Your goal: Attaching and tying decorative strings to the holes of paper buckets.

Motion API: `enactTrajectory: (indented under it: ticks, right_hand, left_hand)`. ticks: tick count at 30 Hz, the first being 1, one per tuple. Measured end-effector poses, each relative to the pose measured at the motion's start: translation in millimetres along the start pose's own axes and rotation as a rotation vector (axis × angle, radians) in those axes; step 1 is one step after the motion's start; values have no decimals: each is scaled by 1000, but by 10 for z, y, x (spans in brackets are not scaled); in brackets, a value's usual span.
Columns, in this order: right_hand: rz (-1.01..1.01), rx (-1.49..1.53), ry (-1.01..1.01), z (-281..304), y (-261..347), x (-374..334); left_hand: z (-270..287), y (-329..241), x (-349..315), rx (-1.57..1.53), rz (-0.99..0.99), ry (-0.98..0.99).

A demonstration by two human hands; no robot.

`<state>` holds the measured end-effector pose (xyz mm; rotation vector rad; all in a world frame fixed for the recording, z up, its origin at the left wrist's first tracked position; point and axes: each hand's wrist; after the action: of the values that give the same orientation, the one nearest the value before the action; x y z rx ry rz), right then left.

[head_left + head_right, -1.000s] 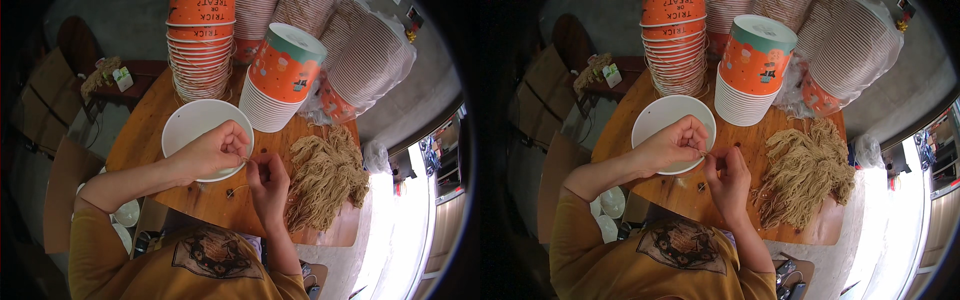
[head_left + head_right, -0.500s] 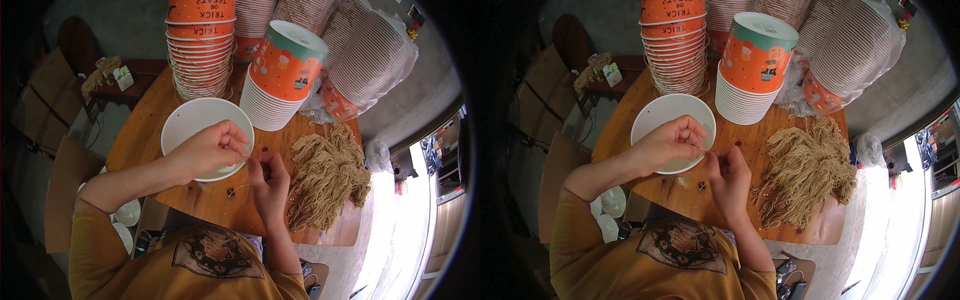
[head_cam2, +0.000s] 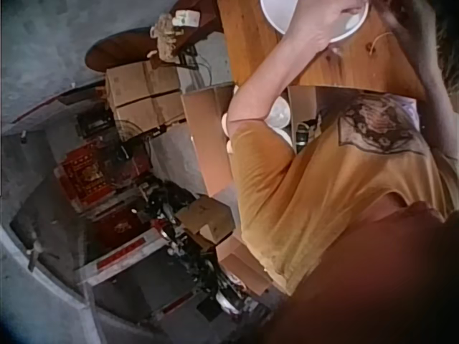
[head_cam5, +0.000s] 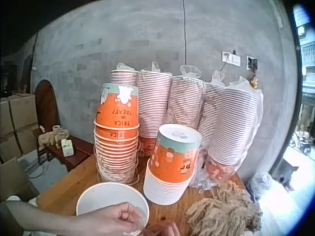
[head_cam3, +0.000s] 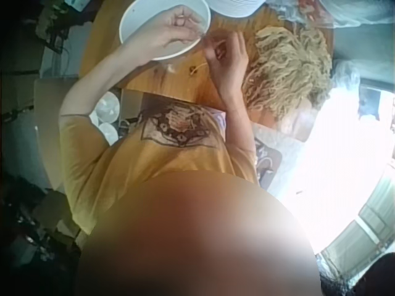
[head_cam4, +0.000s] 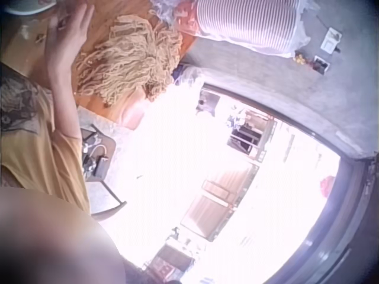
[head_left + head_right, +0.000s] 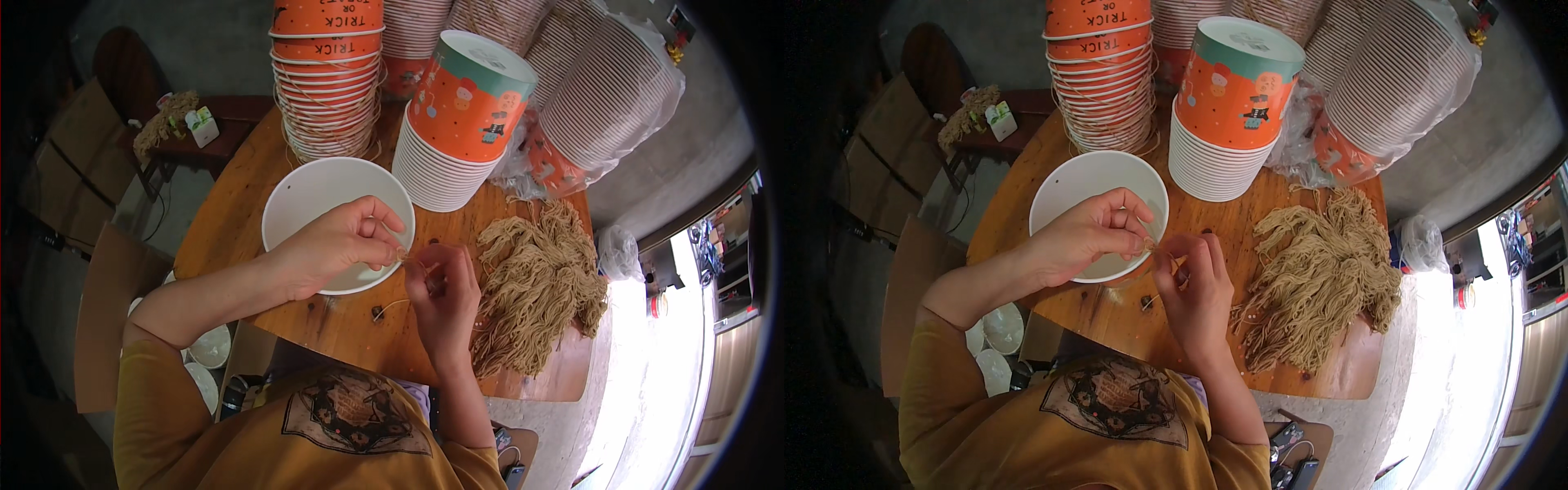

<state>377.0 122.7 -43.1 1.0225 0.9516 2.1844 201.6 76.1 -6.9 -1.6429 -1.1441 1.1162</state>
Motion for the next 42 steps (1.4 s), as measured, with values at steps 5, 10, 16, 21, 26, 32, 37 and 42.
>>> enactTrajectory:
  ticks: [5,10,16,21,26,32,37,42]
  right_hand:
    - [-4,1,22,10,18,-11]
    - [-108,167,63,-26,-42,-45]
    - [-215,419,38,-96,-44,-52]
    - [-232,329,25,-84,14,-41]
    - [-237,330,35,-85,26,-45]
    - [-221,511,13,-122,-50,-67]
    - [-156,181,-41,-112,14,-45]
    - [49,-176,-82,-89,82,-11]
  left_hand:
    - [-5,24,11,-68,1,10]
    - [25,48,12,-150,-7,33]
    - [-17,59,-1,-75,-68,17]
    - [-80,0,-49,76,-65,-28]
    - [-75,-12,-61,49,-50,-32]
    - [-30,6,-44,-14,-45,-6]
    - [-18,8,-45,-78,-46,2]
    - [-4,31,-46,-135,-52,-18]
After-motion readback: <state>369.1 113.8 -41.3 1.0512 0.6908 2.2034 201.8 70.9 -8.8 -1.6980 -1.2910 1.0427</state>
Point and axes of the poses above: each hand's wrist, its own x-axis towards the middle knuckle, its own z-axis out of the back of the hand, y = z × x, and after that the axes turned 11 degrees about y, right-handed
